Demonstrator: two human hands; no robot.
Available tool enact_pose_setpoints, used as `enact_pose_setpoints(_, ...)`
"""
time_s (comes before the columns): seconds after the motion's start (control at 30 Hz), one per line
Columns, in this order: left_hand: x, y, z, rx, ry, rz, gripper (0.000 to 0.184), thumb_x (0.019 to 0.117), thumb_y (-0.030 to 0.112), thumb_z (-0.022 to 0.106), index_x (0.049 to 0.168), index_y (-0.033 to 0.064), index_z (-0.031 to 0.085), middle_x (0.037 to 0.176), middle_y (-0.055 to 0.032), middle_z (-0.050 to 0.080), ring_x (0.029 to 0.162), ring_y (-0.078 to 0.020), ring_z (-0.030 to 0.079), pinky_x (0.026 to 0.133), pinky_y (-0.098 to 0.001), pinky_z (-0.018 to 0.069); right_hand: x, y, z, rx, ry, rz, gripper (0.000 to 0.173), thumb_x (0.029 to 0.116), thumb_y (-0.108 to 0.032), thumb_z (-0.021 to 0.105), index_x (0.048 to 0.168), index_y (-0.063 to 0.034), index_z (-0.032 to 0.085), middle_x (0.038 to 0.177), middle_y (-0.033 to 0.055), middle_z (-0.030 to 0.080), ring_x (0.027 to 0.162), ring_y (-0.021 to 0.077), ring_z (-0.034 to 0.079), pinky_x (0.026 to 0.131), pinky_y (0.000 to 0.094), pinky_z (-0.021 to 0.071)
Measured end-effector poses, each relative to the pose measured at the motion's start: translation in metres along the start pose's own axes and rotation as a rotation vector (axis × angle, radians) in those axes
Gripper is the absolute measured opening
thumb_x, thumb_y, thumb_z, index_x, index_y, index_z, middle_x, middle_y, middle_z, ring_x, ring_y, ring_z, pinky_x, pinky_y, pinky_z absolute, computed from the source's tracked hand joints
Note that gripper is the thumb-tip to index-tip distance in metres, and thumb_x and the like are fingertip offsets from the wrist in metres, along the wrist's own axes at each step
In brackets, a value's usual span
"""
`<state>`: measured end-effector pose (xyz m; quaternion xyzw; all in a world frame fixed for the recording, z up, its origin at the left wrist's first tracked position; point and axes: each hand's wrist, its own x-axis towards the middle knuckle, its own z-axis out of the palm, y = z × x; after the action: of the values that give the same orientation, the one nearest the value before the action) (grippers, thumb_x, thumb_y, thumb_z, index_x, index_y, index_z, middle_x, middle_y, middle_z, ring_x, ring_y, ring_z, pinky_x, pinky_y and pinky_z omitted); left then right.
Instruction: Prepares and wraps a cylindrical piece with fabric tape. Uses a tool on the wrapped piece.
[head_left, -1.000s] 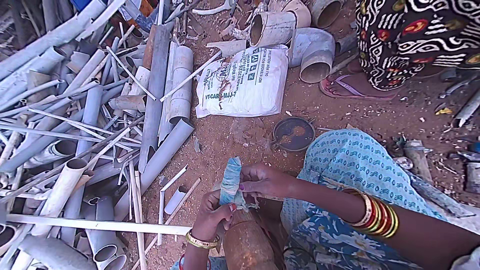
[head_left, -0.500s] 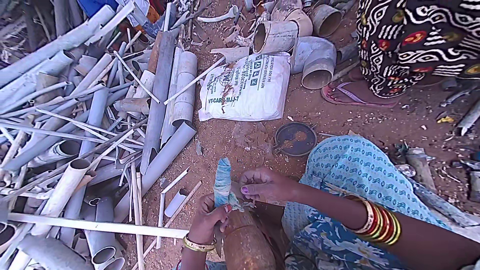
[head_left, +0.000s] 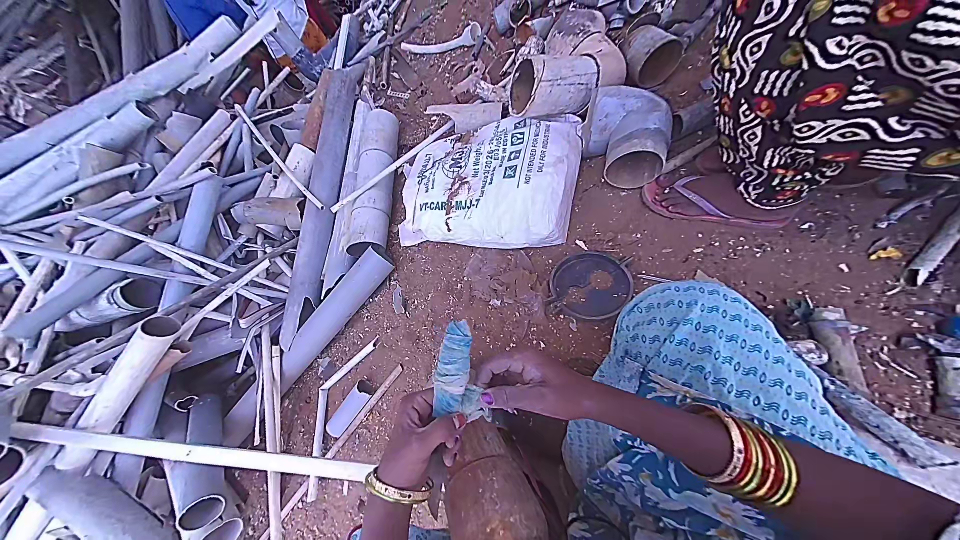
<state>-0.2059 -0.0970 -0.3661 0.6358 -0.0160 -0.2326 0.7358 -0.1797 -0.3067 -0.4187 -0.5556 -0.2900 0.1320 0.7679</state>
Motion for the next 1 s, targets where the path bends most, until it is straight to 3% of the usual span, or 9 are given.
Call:
enact_pose_setpoints(0.1, 0.0, 0.003, 0.002, 0.102, 0.05, 0.037, 0.015, 0.0762, 0.004, 0.068, 0.081, 0.0183, 0.071, 0.059, 0.012, 0.063, 0.046, 0.0045, 0.055, 0.043, -0.0134, 0.0466, 0.001, 0.004, 0.002, 0.054, 0.045, -0.039, 0.011, 0.0949, -0.002, 0.055, 0.093, 0.0004, 0.066, 0.087, -0.0105, 0.061, 0.079, -0.0111, 0.056, 0.072, 0.0087, 0.0462)
enact_pose_setpoints(0.2, 0.0, 0.005, 0.006, 0.343, 0.146, 0.07, 0.019, 0.0774, 0.001, 0.06, 0.087, 0.016, 0.066, 0.061, 0.0149, 0.062, 0.045, 0.0056, 0.052, 0.043, -0.0133, 0.0454, 0.0, 0.008, 0.007, 0.136, 0.116, -0.077, 0.011, 0.094, -0.001, 0.056, 0.092, -0.0053, 0.066, 0.086, -0.0142, 0.063, 0.077, -0.01, 0.058, 0.07, 0.0105, 0.049)
enact_pose_setpoints(0.37, 0.0, 0.007, 0.01, 0.404, 0.19, 0.083, 0.018, 0.0815, 0.0, 0.06, 0.096, 0.0101, 0.065, 0.065, 0.0137, 0.064, 0.047, 0.0057, 0.053, 0.044, -0.0129, 0.0466, -0.001, 0.005, 0.009, 0.248, 0.149, -0.082, 0.014, 0.0961, -0.002, 0.054, 0.096, -0.0124, 0.065, 0.085, -0.0134, 0.069, 0.075, -0.0029, 0.067, 0.069, 0.0173, 0.0568)
enact_pose_setpoints(0.53, 0.002, 0.0, 0.015, 0.435, 0.245, 0.065, 0.014, 0.0897, 0.002, 0.06, 0.103, 0.0032, 0.062, 0.064, 0.0114, 0.059, 0.048, 0.0045, 0.052, 0.046, -0.0125, 0.0466, -0.002, 0.005, 0.015, 0.155, 0.202, -0.032, 0.01, 0.0943, -0.001, 0.056, 0.096, -0.0066, 0.064, 0.074, -0.0155, 0.06, 0.059, -0.0097, 0.053, 0.055, 0.0091, 0.0451)
enact_pose_setpoints(0.63, 0.004, -0.008, 0.017, 0.583, 0.318, 0.105, 0.016, 0.0935, 0.007, 0.06, 0.107, -0.0019, 0.062, 0.063, 0.0091, 0.056, 0.048, 0.0037, 0.052, 0.048, -0.014, 0.0475, 0.0, 0.004, 0.018, 0.126, 0.246, -0.003, 0.01, 0.0926, 0.0, 0.057, 0.095, -0.0066, 0.064, 0.075, -0.0166, 0.059, 0.058, -0.013, 0.046, 0.053, 0.0064, 0.0376)
enact_pose_setpoints(0.7, 0.005, -0.013, 0.02, 0.832, 0.387, 0.128, 0.026, 0.096, 0.013, 0.059, 0.113, -0.0066, 0.063, 0.066, 0.0016, 0.058, 0.051, -0.0021, 0.054, 0.053, -0.021, 0.0499, 0.0, 0.005, 0.02, 0.128, 0.263, 0.023, 0.01, 0.0922, 0.0, 0.057, 0.096, -0.0066, 0.064, 0.078, -0.0161, 0.06, 0.059, -0.013, 0.047, 0.053, 0.0064, 0.0381)
enact_pose_setpoints(0.8, 0.005, -0.018, 0.033, 1.122, 0.454, 0.215, 0.035, 0.0969, 0.006, 0.056, 0.125, -0.0146, 0.061, 0.077, -0.0194, 0.068, 0.062, -0.0295, 0.066, 0.062, -0.0483, 0.0555, 0.001, 0.005, 0.022, 0.149, 0.299, 0.074, 0.01, 0.0927, 0.0, 0.057, 0.096, -0.0062, 0.063, 0.077, -0.0151, 0.059, 0.057, -0.0117, 0.045, 0.052, 0.0073, 0.0374)
enact_pose_setpoints(0.83, 0.005, -0.019, 0.037, 1.186, 0.471, 0.252, 0.036, 0.0964, 0.003, 0.055, 0.127, -0.0153, 0.059, 0.079, -0.0221, 0.07, 0.064, -0.0349, 0.068, 0.063, -0.053, 0.0558, 0.001, 0.004, 0.022, 0.154, 0.311, 0.088, 0.01, 0.0926, 0.0, 0.057, 0.096, -0.0064, 0.063, 0.077, -0.0152, 0.059, 0.056, -0.0114, 0.045, 0.052, 0.0075, 0.0373)
enact_pose_setpoints(1.0, 0.01, -0.027, 0.055, 1.4, 0.563, 0.29, 0.044, 0.0939, -0.008, 0.054, 0.138, -0.0136, 0.053, 0.094, -0.0285, 0.072, 0.074, -0.0447, 0.072, 0.064, -0.0551, 0.0583, 0.003, 0.001, 0.025, 0.163, 0.37, 0.12, 0.01, 0.0882, 0.0, 0.064, 0.095, -0.0079, 0.062, 0.078, -0.013, 0.062, 0.057, -0.0101, 0.049, 0.052, 0.0076, 0.0396)
